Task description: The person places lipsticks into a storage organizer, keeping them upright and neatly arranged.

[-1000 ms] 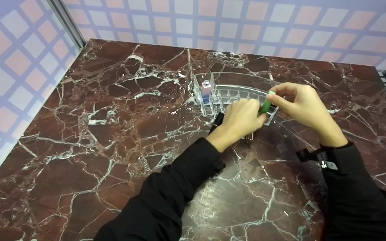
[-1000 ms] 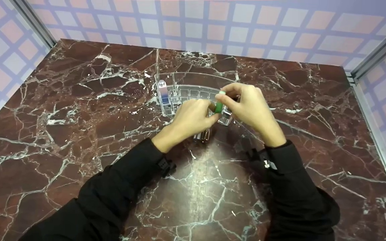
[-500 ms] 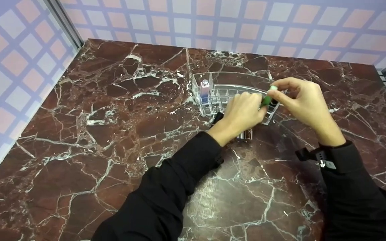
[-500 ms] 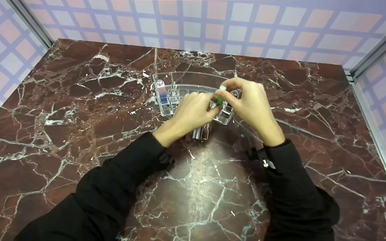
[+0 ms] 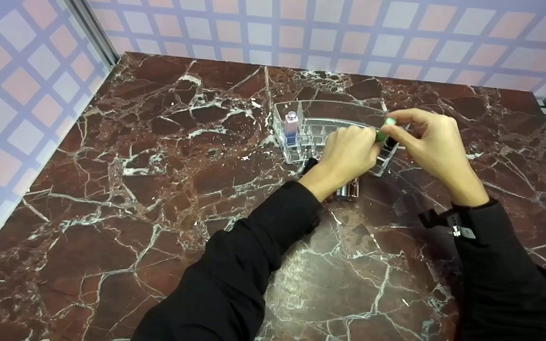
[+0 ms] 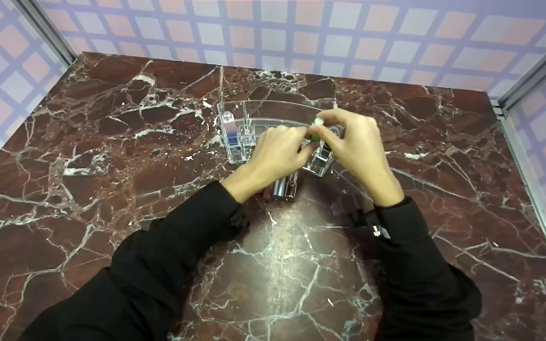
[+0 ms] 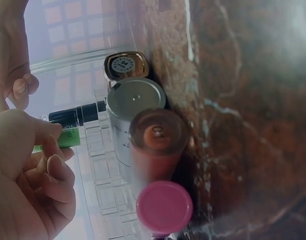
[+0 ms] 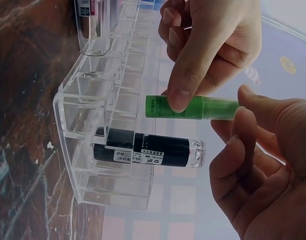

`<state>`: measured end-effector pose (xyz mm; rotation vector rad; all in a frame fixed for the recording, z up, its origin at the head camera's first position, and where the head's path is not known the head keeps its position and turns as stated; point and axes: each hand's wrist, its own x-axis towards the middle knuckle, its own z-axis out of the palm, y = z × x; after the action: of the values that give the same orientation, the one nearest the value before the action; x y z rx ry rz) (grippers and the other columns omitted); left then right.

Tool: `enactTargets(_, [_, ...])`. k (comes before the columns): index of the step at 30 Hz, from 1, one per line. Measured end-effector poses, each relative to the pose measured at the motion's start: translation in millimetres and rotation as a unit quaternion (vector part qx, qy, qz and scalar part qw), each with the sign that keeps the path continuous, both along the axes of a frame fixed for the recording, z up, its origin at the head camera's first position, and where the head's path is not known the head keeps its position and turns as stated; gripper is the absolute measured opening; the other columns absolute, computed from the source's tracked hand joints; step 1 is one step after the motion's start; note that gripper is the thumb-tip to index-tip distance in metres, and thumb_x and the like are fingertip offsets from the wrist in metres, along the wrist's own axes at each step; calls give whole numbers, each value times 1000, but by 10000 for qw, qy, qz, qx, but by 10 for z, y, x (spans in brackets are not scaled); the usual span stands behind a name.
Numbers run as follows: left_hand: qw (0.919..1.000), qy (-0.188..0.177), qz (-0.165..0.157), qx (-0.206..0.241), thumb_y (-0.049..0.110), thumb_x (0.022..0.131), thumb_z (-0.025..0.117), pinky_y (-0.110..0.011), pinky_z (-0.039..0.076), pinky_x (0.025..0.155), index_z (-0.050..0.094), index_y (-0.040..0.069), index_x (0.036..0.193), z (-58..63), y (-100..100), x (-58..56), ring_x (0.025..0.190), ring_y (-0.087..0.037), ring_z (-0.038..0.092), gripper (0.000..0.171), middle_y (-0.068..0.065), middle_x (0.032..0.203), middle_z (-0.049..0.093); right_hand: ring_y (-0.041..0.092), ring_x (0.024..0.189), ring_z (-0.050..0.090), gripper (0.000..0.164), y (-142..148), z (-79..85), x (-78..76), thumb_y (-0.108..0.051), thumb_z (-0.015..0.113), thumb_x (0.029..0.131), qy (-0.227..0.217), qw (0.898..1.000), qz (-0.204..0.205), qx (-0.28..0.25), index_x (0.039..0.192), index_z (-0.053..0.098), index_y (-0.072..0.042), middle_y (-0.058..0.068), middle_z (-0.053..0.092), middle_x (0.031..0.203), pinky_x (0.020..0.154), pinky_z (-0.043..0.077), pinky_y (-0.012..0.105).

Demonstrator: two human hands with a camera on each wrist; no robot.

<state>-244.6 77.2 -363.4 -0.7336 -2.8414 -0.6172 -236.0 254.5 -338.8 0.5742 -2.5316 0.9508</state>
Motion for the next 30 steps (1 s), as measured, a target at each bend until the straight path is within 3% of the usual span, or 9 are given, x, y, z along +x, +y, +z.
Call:
enactTargets(8, [9999, -45, 42, -100, 31, 108, 54, -23, 40, 51, 53, 19, 76, -2, 7, -32, 56, -10, 46, 34, 6, 65, 48, 3, 40, 49, 27, 6, -10, -11, -25, 78, 94, -210, 9997, -49, -66, 114, 77, -6, 10, 77, 88, 36, 34, 18])
enactTargets(13, [9996, 128, 61, -242, 28, 108, 53, -25, 41, 53, 59, 18, 79, -13, 13, -55, 59, -12, 49, 31, 4, 69, 53, 2, 42, 52, 27, 12, -20, -12, -24, 78, 94, -220, 9997, -68, -94, 115, 77, -6, 11, 78, 94, 37, 36, 17])
enactTargets(18, [9987, 344, 120, -360, 25, 107, 52, -29, 45, 55, 53, 18, 75, -28, 23, -79, 62, -15, 53, 33, 2, 72, 58, 3, 42, 53, 27, 12, -29, -21, -23, 78, 95, -184, 9998, -56, -62, 116, 77, -6, 9, 78, 100, 37, 35, 16])
enactTargets(24, [9983, 351, 218, -400, 26, 106, 53, -30, 48, 56, 51, 19, 73, -41, 24, -100, 63, -16, 56, 34, 1, 74, 62, 5, 42, 53, 27, 5, -45, -38, -22, 77, 95, -233, 9997, -37, -48, 117, 76, -6, 9, 78, 103, 37, 36, 17])
enactTargets(30, [9982, 341, 241, -421, 25, 104, 56, -30, 49, 56, 48, 19, 70, -56, 25, -112, 63, -15, 57, 36, 1, 75, 63, -4, 43, 53, 27, 12, -74, -42, -20, 78, 94, -211, 9998, 20, -70, 118, 77, -7, 10, 77, 106, 39, 37, 14])
